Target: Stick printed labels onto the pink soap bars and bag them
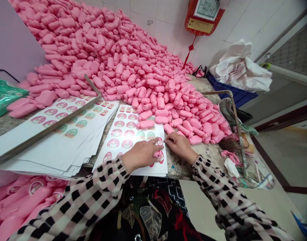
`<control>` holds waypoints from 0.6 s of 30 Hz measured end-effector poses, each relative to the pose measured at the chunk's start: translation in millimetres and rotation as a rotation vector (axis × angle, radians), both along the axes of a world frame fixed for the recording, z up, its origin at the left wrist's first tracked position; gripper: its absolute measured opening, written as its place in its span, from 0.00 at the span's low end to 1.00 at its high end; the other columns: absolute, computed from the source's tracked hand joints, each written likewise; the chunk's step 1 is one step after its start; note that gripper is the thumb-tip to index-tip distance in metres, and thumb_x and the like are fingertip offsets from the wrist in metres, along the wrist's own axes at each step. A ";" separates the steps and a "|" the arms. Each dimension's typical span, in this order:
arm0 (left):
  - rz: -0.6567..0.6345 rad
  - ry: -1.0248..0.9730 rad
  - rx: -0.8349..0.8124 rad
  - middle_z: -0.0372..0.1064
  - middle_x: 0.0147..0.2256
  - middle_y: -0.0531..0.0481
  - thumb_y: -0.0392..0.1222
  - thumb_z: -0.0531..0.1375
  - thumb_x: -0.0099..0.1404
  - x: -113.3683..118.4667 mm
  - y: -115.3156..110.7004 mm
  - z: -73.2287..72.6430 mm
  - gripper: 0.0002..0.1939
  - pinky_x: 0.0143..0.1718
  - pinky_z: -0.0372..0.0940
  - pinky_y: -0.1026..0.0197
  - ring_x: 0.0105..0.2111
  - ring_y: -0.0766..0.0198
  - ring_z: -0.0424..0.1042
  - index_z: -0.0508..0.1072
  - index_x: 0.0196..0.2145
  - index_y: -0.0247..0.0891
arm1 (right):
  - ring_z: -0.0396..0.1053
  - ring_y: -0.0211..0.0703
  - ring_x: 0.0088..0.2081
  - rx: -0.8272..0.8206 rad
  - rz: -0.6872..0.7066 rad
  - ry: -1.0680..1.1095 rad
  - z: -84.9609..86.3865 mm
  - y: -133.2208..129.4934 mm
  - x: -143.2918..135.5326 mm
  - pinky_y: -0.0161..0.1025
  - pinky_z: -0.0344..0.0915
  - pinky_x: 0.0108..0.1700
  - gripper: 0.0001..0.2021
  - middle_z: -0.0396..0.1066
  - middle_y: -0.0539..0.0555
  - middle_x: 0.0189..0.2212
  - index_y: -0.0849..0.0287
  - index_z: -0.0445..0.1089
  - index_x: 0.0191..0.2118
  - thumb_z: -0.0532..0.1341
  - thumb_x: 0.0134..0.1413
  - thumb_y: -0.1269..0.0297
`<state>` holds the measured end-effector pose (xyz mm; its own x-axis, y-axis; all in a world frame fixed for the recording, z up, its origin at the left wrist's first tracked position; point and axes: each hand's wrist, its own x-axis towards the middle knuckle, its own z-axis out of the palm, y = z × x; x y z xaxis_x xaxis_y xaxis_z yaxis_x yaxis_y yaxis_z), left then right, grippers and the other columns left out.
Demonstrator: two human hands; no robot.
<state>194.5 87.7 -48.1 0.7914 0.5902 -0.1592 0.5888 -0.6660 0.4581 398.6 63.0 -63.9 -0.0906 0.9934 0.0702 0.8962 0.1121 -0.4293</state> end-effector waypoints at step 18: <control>-0.027 0.036 0.062 0.50 0.62 0.48 0.50 0.55 0.60 0.3 -0.9 -0.3 0.24 0.43 0.62 0.55 0.46 0.51 0.69 0.66 0.54 0.50 | 0.66 0.43 0.34 0.084 -0.362 0.162 -25.0 -1.1 -33.2 0.38 0.57 0.34 0.08 0.71 0.53 0.31 0.57 0.68 0.32 0.54 0.55 0.62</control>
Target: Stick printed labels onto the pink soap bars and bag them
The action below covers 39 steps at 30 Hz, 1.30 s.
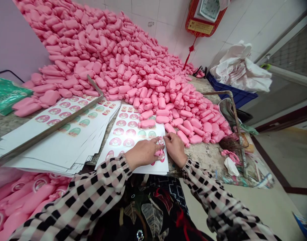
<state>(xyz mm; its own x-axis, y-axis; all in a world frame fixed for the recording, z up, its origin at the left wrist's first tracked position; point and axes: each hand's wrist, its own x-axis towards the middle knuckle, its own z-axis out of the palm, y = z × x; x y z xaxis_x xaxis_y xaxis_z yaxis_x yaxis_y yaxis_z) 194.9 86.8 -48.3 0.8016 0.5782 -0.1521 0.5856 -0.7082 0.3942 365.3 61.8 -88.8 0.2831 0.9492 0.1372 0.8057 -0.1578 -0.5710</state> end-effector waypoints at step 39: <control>-0.008 0.079 -0.184 0.36 0.66 0.48 0.46 0.60 0.54 -5.0 6.7 7.2 0.32 0.46 0.62 0.56 0.47 0.53 0.67 0.62 0.57 0.54 | 0.65 0.39 0.29 -0.162 0.326 0.105 14.7 -0.1 35.0 0.35 0.58 0.32 0.08 0.71 0.49 0.26 0.57 0.70 0.28 0.59 0.50 0.59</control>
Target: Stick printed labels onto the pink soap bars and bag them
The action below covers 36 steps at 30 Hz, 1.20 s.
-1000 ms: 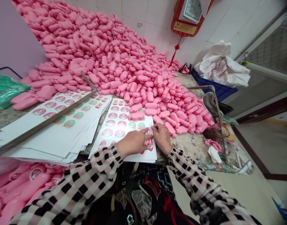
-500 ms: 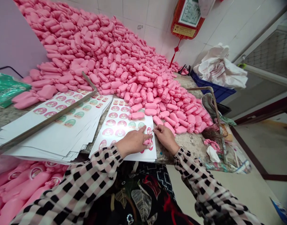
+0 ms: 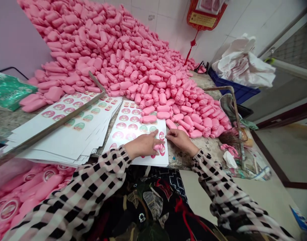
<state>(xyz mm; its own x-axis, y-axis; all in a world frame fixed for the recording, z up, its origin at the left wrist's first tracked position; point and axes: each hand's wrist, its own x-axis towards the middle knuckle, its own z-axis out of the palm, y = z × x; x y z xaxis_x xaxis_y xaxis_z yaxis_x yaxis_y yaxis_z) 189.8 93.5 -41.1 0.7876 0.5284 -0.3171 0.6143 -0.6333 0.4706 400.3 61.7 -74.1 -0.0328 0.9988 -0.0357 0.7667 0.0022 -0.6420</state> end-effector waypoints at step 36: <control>-0.044 0.012 0.094 0.39 0.65 0.42 0.53 0.59 0.56 0.0 -5.7 0.2 0.31 0.47 0.60 0.53 0.44 0.53 0.68 0.61 0.57 0.55 | 0.65 0.39 0.28 0.010 -0.210 -0.208 10.2 -5.9 -25.3 0.35 0.50 0.26 0.15 0.71 0.48 0.25 0.56 0.68 0.27 0.58 0.51 0.50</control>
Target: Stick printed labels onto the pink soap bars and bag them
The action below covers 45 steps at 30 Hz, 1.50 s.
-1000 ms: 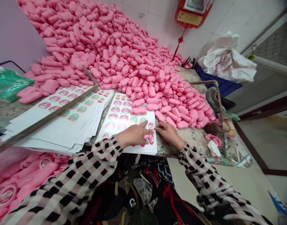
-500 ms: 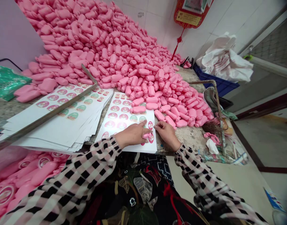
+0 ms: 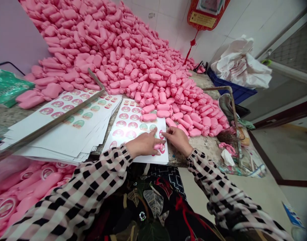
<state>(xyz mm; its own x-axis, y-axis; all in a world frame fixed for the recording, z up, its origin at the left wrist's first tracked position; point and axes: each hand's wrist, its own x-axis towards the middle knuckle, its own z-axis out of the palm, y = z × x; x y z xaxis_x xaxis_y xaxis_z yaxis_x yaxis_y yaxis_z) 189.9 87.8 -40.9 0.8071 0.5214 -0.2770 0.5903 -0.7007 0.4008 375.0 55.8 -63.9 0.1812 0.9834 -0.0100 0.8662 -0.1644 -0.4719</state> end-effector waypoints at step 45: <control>0.769 -1.352 -1.437 0.62 0.21 0.53 0.68 0.49 0.57 -4.5 -32.6 -18.3 0.33 0.21 0.63 0.61 0.17 0.66 0.64 0.69 0.42 0.36 | 0.64 0.34 0.20 0.256 0.057 0.519 30.2 -44.2 -67.5 0.34 0.62 0.28 0.14 0.70 0.48 0.24 0.57 0.68 0.27 0.61 0.50 0.50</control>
